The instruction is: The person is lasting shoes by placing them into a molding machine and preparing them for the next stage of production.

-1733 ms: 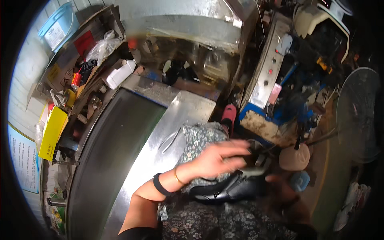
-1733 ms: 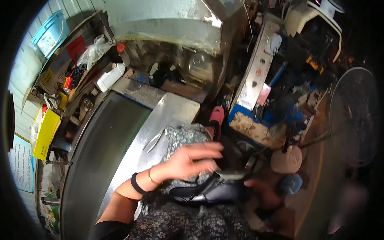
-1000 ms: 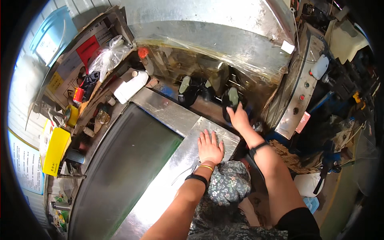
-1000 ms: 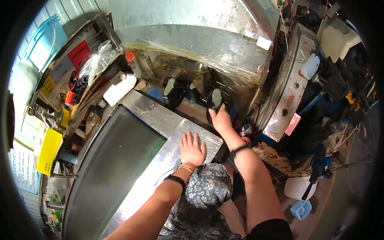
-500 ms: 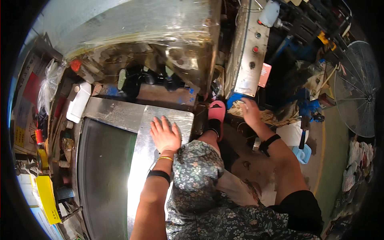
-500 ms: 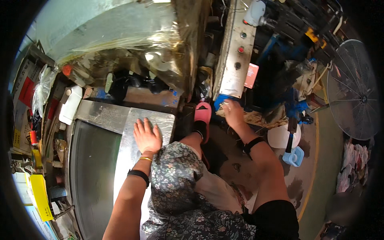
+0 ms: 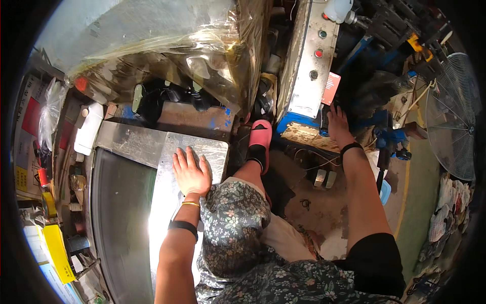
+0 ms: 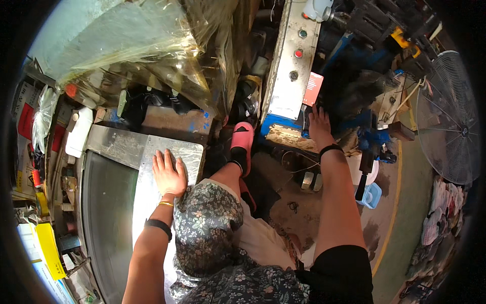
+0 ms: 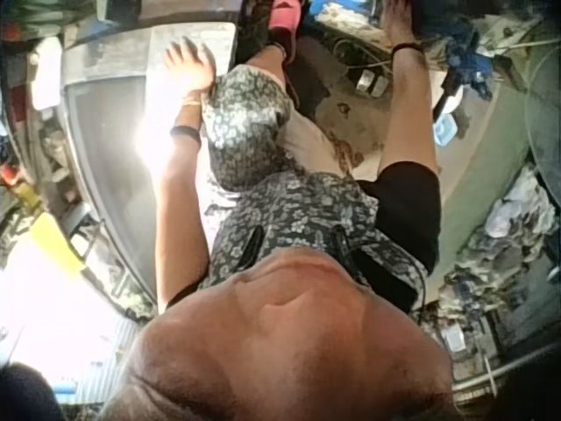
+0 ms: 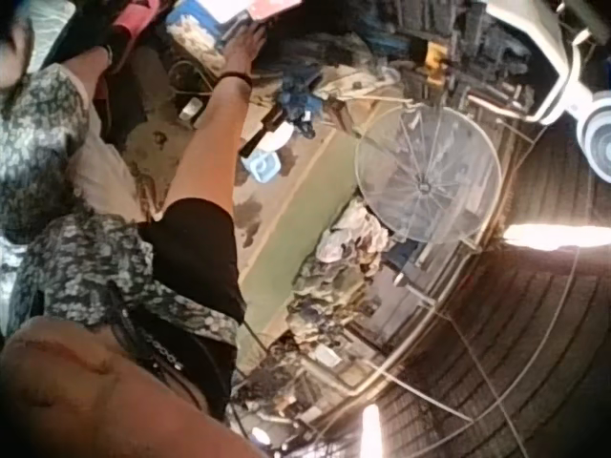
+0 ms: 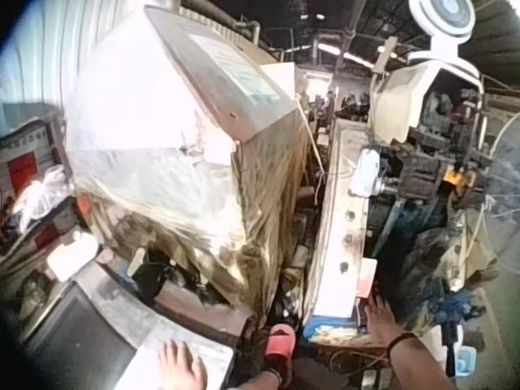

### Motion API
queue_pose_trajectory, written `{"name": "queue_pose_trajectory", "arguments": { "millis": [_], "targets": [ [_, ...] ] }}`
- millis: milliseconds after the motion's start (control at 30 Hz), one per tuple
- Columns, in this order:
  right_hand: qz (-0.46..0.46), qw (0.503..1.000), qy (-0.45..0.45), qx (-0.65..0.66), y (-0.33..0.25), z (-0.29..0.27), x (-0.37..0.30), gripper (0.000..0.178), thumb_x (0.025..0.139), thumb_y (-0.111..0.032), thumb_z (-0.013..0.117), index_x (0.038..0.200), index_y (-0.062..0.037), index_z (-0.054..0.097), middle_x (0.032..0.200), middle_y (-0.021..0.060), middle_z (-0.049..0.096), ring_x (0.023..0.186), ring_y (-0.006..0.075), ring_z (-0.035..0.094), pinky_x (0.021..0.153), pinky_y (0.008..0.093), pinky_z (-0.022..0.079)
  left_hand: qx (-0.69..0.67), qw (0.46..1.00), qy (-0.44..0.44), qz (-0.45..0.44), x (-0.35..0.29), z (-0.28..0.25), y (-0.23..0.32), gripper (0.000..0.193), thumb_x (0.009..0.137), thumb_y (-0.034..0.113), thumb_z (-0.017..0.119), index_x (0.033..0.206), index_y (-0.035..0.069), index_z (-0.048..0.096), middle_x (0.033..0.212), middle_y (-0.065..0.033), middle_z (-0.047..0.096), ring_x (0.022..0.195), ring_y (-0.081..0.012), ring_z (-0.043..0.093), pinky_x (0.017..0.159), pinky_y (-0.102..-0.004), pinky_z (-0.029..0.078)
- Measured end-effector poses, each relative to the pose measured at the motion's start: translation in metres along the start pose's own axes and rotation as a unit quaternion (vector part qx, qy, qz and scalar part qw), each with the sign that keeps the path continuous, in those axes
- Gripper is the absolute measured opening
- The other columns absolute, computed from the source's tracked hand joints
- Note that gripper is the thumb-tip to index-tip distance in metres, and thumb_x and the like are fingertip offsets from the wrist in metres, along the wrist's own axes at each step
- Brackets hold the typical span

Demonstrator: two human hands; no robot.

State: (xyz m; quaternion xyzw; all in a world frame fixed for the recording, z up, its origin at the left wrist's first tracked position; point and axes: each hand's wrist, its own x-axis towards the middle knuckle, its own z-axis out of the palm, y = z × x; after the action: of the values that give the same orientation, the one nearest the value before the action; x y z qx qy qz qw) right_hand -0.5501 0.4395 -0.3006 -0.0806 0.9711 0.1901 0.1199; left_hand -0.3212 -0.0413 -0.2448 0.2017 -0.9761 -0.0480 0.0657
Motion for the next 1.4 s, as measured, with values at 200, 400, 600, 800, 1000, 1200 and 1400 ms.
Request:
{"name": "queue_pose_trajectory", "arguments": {
  "millis": [200, 400, 600, 800, 1000, 1200, 1400],
  "targets": [
    [0.021, 0.999, -0.015, -0.038, -0.007, 0.006, 0.025, 0.042, 0.099, -0.017, 0.042, 0.139, -0.0078, 0.050, 0.167, 0.0078, 0.015, 0.153, 0.0317, 0.012, 0.124, 0.0495, 0.014, 0.001, 1.000, -0.020, -0.003, 0.000, -0.003, 0.000, 0.065, 0.099, 0.045, 0.043, 0.149, 0.005, 0.041, 0.157, -0.0250, 0.032, 0.146, -0.0436, 0.026, 0.120, -0.0534, 0.020],
    [0.015, 0.997, -0.032, -0.064, -0.006, 0.009, 0.033, 0.042, 0.099, -0.016, 0.039, 0.138, -0.0094, 0.052, 0.166, 0.0071, 0.019, 0.154, 0.0295, 0.012, 0.124, 0.0534, 0.010, -0.012, 1.000, -0.015, -0.007, 0.000, -0.003, 0.000, 0.064, 0.099, 0.044, 0.044, 0.149, 0.005, 0.041, 0.157, -0.0250, 0.032, 0.146, -0.0436, 0.027, 0.119, -0.0538, 0.021],
    [-0.010, 1.000, 0.011, 0.003, 0.001, 0.013, 0.028, 0.037, 0.096, -0.014, 0.043, 0.130, -0.0065, 0.056, 0.165, 0.0097, 0.020, 0.153, 0.0307, 0.015, 0.124, 0.0499, 0.015, -0.007, 1.000, -0.013, -0.005, 0.000, -0.003, 0.000, 0.064, 0.099, 0.044, 0.044, 0.149, 0.005, 0.041, 0.156, -0.0252, 0.032, 0.146, -0.0437, 0.027, 0.119, -0.0538, 0.020],
    [-0.006, 0.998, 0.054, 0.024, 0.014, 0.021, 0.030, 0.036, 0.097, -0.013, 0.042, 0.129, -0.0059, 0.056, 0.165, 0.0096, 0.021, 0.152, 0.0303, 0.016, 0.124, 0.0490, 0.015, -0.008, 1.000, -0.009, 0.006, 0.001, -0.002, -0.001, 0.064, 0.099, 0.043, 0.044, 0.149, 0.004, 0.041, 0.156, -0.0255, 0.033, 0.145, -0.0443, 0.027, 0.119, -0.0535, 0.020],
    [-0.007, 0.999, 0.041, -0.018, 0.019, 0.011, 0.042, 0.041, 0.099, -0.017, 0.042, 0.136, -0.0081, 0.055, 0.165, 0.0077, 0.021, 0.153, 0.0305, 0.015, 0.123, 0.0532, 0.015, -0.002, 1.000, -0.008, 0.007, 0.001, -0.003, 0.001, 0.064, 0.099, 0.042, 0.045, 0.149, 0.003, 0.041, 0.156, -0.0256, 0.033, 0.145, -0.0443, 0.028, 0.119, -0.0533, 0.020],
    [0.004, 0.997, 0.038, -0.069, 0.020, -0.013, 0.058, 0.039, 0.097, -0.016, 0.046, 0.134, -0.0085, 0.056, 0.164, 0.0088, 0.023, 0.151, 0.0311, 0.019, 0.122, 0.0542, 0.018, 0.003, 1.000, -0.015, 0.004, 0.001, -0.005, 0.001, 0.064, 0.099, 0.042, 0.044, 0.149, 0.003, 0.041, 0.156, -0.0257, 0.032, 0.145, -0.0439, 0.027, 0.119, -0.0535, 0.020],
    [0.058, 0.992, 0.102, -0.046, 0.032, -0.024, 0.075, 0.040, 0.096, -0.019, 0.050, 0.135, -0.0119, 0.058, 0.164, 0.0060, 0.024, 0.150, 0.0317, 0.023, 0.119, 0.0531, 0.023, -0.003, 1.000, -0.015, 0.001, 0.001, -0.005, 0.000, 0.064, 0.099, 0.043, 0.044, 0.149, 0.003, 0.041, 0.157, -0.0259, 0.032, 0.146, -0.0442, 0.026, 0.119, -0.0540, 0.020]
  ]
}}
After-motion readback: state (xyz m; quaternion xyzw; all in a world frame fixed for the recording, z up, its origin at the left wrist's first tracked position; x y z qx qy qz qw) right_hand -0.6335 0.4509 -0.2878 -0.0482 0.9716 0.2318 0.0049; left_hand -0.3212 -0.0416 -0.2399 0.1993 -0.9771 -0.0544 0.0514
